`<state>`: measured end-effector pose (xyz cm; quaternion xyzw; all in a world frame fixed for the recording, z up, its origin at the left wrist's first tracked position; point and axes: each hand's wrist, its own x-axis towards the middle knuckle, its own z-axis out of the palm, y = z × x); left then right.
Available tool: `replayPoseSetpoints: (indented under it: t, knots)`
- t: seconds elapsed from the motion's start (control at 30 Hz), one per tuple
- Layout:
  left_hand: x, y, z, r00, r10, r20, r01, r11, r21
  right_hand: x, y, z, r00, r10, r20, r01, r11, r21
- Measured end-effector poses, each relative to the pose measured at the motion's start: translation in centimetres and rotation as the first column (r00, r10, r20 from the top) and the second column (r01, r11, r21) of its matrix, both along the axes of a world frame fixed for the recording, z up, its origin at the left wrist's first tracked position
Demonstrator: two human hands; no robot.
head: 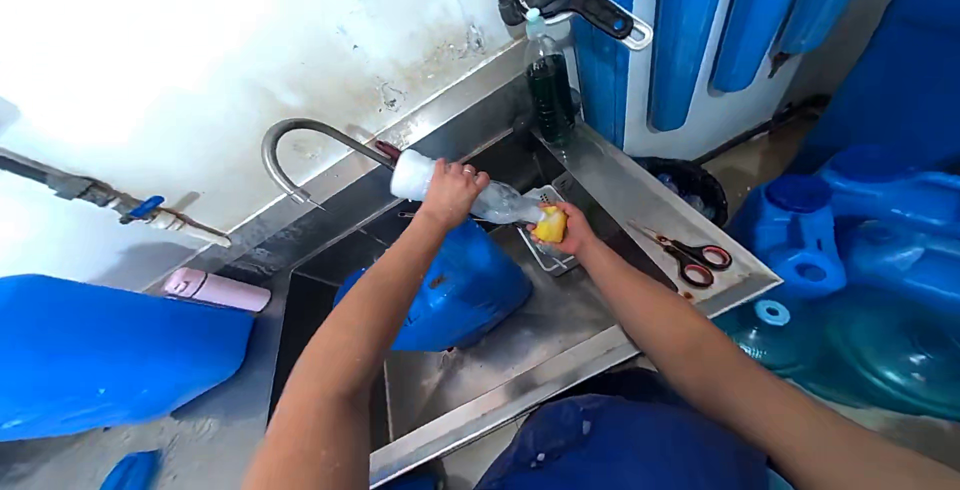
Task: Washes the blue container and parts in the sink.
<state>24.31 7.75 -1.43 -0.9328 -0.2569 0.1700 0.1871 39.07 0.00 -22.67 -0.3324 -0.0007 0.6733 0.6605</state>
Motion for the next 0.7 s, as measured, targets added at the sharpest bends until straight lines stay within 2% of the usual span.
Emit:
replayPoseSetpoints:
  t: [0.07,0.17,0.33,0.47,0.53,0.6,0.67,0.7]
  knots:
    - [-0.6,0.3,1.0,1.000,-0.003,-0.025,0.003,1.000,0.029,0.4,-0.2,-0.8,0.998,0.015,-0.060,-0.013,0.999,0.029]
    - [-1.2,-0.1,2.6,0.997,0.025,-0.071,-0.019,0.996,0.082,0.6,-0.1,-0.7,0.998,0.036,-0.058,-0.033,0.998,0.050]
    - [-2.4,-0.4,4.2,0.999,-0.006,-0.031,0.010,0.991,0.136,0.8,-0.3,-0.4,0.997,0.049,-0.064,-0.046,0.998,0.046]
    - [-2.9,-0.1,3.7,0.998,-0.046,-0.033,0.051,0.989,0.139,1.2,-0.6,-0.1,0.996,0.067,-0.051,-0.063,0.996,0.070]
    - [-2.8,0.3,3.0,1.000,-0.023,-0.016,0.024,0.993,0.115,1.4,-0.8,0.0,0.993,0.115,-0.030,-0.111,0.988,0.104]
    - [-1.7,0.8,2.0,0.993,0.098,0.065,-0.099,0.995,0.011,0.9,-0.8,0.6,0.993,0.116,0.039,-0.117,0.992,0.037]
    - [1.0,1.0,0.4,0.918,0.306,0.253,-0.237,0.934,-0.267,-0.8,-1.2,1.5,0.986,0.089,0.140,-0.078,0.993,-0.086]
    - [3.1,1.0,-0.8,0.835,0.391,0.387,-0.212,0.878,-0.429,-1.6,-1.5,1.9,0.985,0.099,0.143,-0.083,0.990,-0.113]
